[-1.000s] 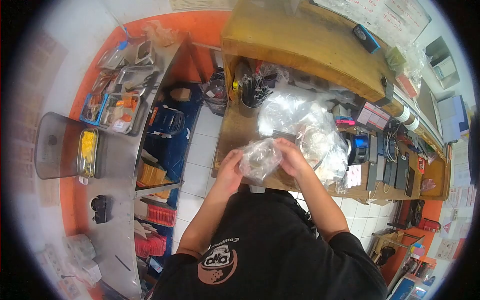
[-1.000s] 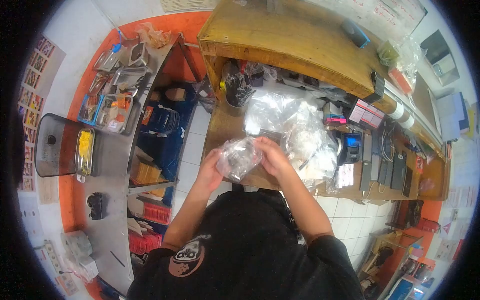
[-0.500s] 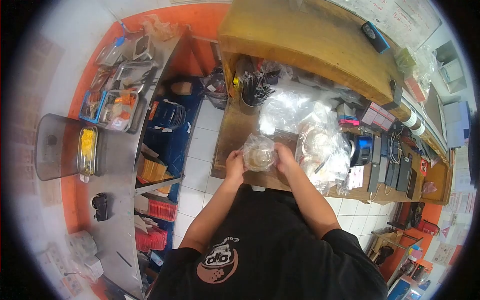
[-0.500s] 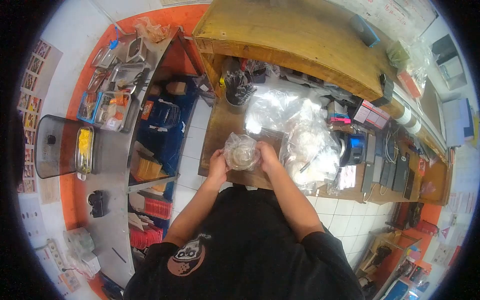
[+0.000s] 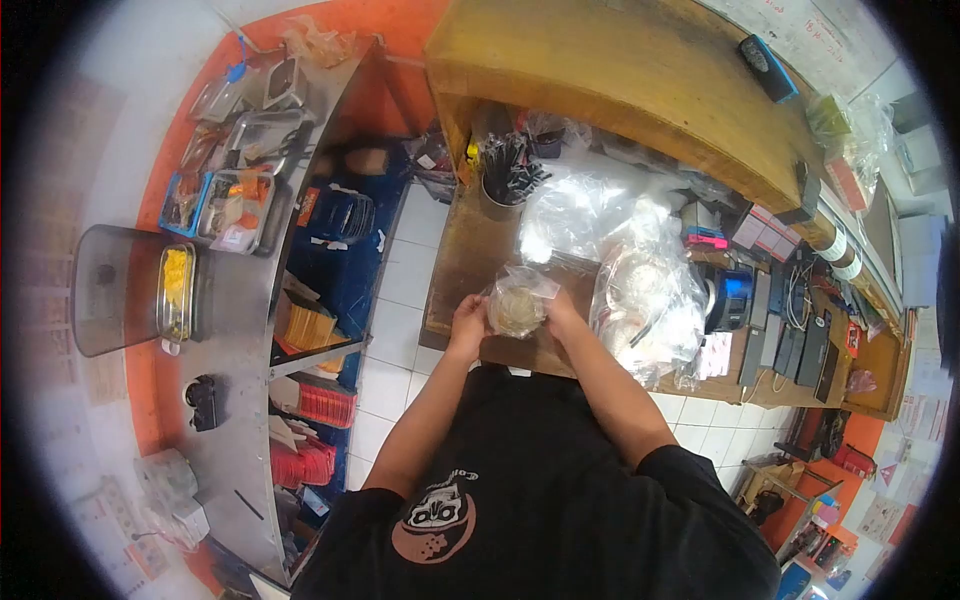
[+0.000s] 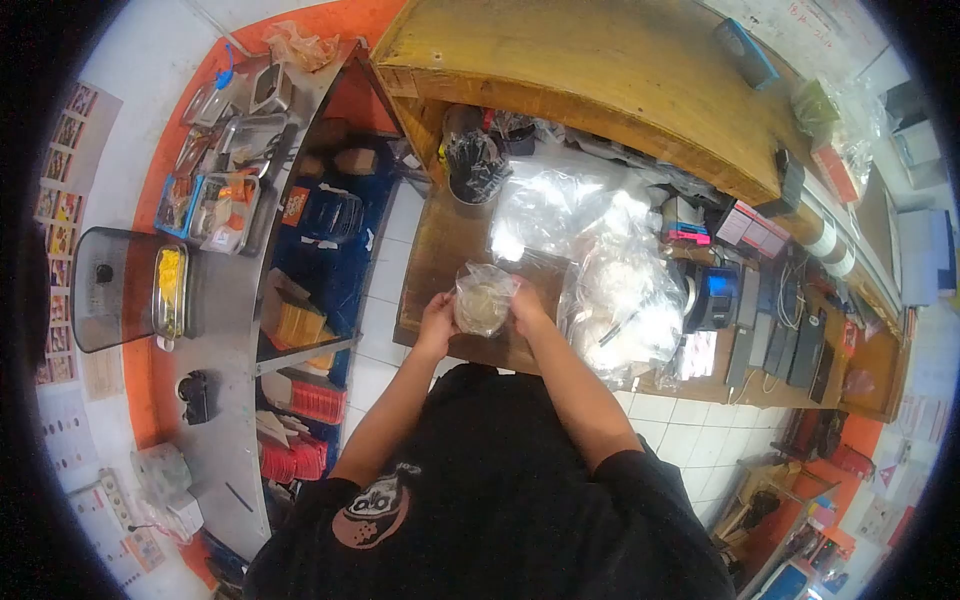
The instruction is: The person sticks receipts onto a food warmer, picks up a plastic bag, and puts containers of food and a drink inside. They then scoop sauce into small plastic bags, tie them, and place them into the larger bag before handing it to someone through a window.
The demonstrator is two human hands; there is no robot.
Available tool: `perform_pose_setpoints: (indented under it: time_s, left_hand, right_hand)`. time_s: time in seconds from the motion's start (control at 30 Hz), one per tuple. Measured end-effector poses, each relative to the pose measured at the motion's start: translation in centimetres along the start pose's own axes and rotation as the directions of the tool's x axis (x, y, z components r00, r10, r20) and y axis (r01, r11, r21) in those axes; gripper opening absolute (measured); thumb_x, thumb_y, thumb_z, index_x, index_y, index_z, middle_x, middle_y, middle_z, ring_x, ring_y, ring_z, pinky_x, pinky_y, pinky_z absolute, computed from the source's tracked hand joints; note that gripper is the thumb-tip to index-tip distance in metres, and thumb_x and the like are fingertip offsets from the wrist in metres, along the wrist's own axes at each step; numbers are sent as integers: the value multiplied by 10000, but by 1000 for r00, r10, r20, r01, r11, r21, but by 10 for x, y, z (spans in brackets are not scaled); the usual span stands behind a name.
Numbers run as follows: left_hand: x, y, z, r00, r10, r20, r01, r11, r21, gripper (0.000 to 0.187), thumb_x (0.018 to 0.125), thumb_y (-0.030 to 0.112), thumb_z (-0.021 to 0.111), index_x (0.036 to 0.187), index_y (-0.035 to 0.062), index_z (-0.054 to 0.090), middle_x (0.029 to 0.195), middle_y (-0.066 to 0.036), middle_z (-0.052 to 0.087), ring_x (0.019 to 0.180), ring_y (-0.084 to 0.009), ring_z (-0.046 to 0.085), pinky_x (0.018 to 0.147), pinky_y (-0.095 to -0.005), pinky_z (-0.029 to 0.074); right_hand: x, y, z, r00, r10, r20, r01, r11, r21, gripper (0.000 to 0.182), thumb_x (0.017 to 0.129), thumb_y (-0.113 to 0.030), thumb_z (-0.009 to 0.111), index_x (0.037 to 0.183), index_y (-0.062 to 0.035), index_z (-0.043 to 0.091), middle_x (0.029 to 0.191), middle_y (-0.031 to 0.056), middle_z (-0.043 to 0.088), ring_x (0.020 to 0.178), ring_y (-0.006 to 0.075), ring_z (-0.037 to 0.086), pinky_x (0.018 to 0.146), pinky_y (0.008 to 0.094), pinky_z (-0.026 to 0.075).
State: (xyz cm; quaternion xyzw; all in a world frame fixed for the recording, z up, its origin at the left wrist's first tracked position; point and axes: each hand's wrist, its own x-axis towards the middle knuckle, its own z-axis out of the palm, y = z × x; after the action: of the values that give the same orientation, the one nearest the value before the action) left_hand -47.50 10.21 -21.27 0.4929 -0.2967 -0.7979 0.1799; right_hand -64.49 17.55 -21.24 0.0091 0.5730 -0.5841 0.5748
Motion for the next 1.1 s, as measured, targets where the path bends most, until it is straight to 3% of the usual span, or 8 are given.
perform_pose_setpoints:
  time_s: [0.13,0.2,0.37,0.47,0.57,0.67,0.73,1.1]
  left_hand:
    - [-8,-4,1,984,153,-94,-59,770,635,52,901,98,579,940,65,583,819,-85,639,732,-180,652,677,-366,526]
    - [-3,-30,-8,663,734,144,-405,191,894,118,842,67,599,953,26,592,791,-125,624,713,-250,646,694,-432,502]
    - [-10,-30,-11,688,726,9,-433,401,807,190,830,36,615,1014,-4,590,876,-125,641,860,-314,637,725,-446,500]
    - [-45,-1,7,690,723,-47,-501,523,689,278,825,19,621,1097,-22,577,967,-127,659,956,-314,631,744,-425,508]
    - [-56,-7,17,711,701,61,-605,565,561,321,824,18,619,1140,-26,584,1015,-140,661,966,-314,628,745,-413,511]
    - [-43,-17,8,720,675,161,-603,494,626,259,805,27,629,1056,-36,617,1034,-166,649,916,-330,631,749,-395,508]
    - [-32,-23,-2,728,660,185,-553,406,727,207,788,32,641,980,-45,634,1045,-180,639,885,-345,633,758,-384,504]
    - [-31,-20,3,544,760,355,-537,-9,843,88,752,57,635,772,-15,587,853,-155,594,863,-370,561,799,-455,463]
  right_hand:
    - [24,35,-20,925,-375,57,377,890,-256,223,836,-18,663,1059,-19,654,1011,100,686,919,175,638,806,329,510]
    - [1,35,-8,850,-524,59,498,761,-415,239,814,7,676,1052,-11,649,993,98,683,918,171,635,804,325,509]
    - [-10,33,-13,737,-667,105,603,580,-548,230,828,-61,682,1046,-2,640,957,96,676,907,179,634,803,327,512]
    - [-24,7,-14,914,-398,-78,284,767,-576,230,875,-138,642,1064,-9,629,985,98,670,877,188,632,808,326,515]
    - [-46,-2,3,949,194,-250,-185,981,62,213,921,-171,579,1069,-19,607,971,91,661,864,190,624,783,324,511]
    - [-35,23,1,994,41,-100,-18,975,220,172,906,-111,595,1055,-26,577,958,85,642,861,181,611,767,314,497]
    - [-21,39,-7,890,-453,-55,379,802,-461,194,859,-28,618,1043,-21,555,960,101,641,866,203,614,789,312,483]
    - [-17,31,-15,731,-681,49,406,376,-833,344,713,109,607,1018,-40,556,911,175,631,893,361,613,784,394,473]
